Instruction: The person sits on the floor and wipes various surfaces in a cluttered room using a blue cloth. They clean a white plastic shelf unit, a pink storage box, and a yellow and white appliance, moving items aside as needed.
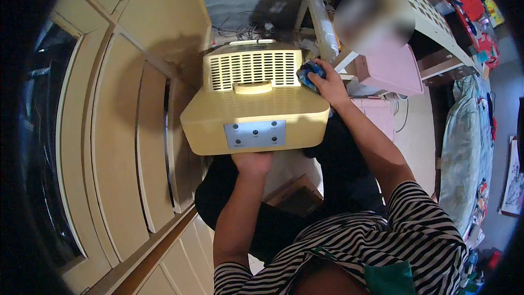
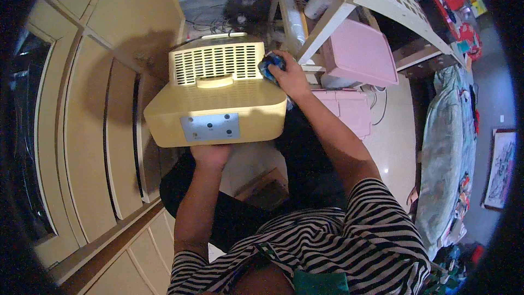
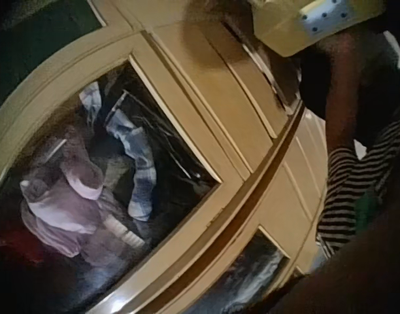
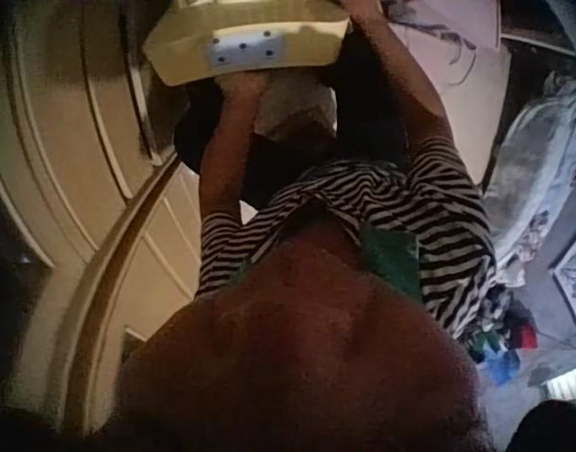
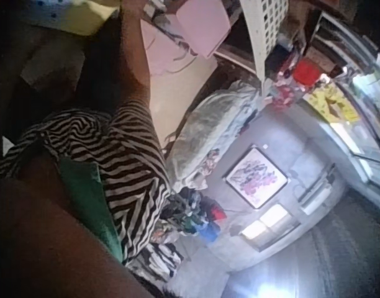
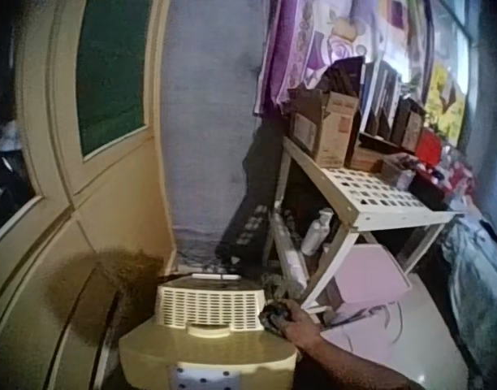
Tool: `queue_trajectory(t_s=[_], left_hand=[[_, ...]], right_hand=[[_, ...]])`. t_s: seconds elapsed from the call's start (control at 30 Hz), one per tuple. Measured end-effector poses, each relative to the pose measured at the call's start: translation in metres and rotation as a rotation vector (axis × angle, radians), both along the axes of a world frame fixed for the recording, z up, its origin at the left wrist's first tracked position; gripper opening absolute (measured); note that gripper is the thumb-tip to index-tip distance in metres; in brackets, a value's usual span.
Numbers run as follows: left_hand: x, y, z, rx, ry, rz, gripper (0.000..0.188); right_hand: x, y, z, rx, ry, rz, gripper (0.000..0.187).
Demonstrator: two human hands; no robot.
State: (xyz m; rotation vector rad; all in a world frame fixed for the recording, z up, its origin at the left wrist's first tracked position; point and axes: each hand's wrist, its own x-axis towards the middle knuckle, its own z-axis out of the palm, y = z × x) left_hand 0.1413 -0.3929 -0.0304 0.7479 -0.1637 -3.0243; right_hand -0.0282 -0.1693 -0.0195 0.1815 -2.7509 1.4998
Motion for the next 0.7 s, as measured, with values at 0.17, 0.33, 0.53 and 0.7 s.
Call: queue_trajectory(t_s=[0.17,0.33,0.53,0.7], left_hand=[[-0.002,-0.003,-0.003,-0.017,-0.052,0.014,0.060],[-0.002,-0.002,-0.016,-0.037,0.007,0.020,0.058],[-0.007,0.009,0.010,0.032,-0.138,0.121,0.050],[-0.004,0.008,0.007,0.055,-0.119,0.146,0.050]], right_hand=[[0.001,-0.007,0.005,-0.173,0.019,-0.035,0.046],[-0.001,-0.010,0.003,-0.176,0.049,0.016,0.042],[-0.010,-0.001,-0.011,-0.282,0.082,0.020,0.047],[-0.010,-0.037,0.041,-0.014,0.250,0.212,0.054]])
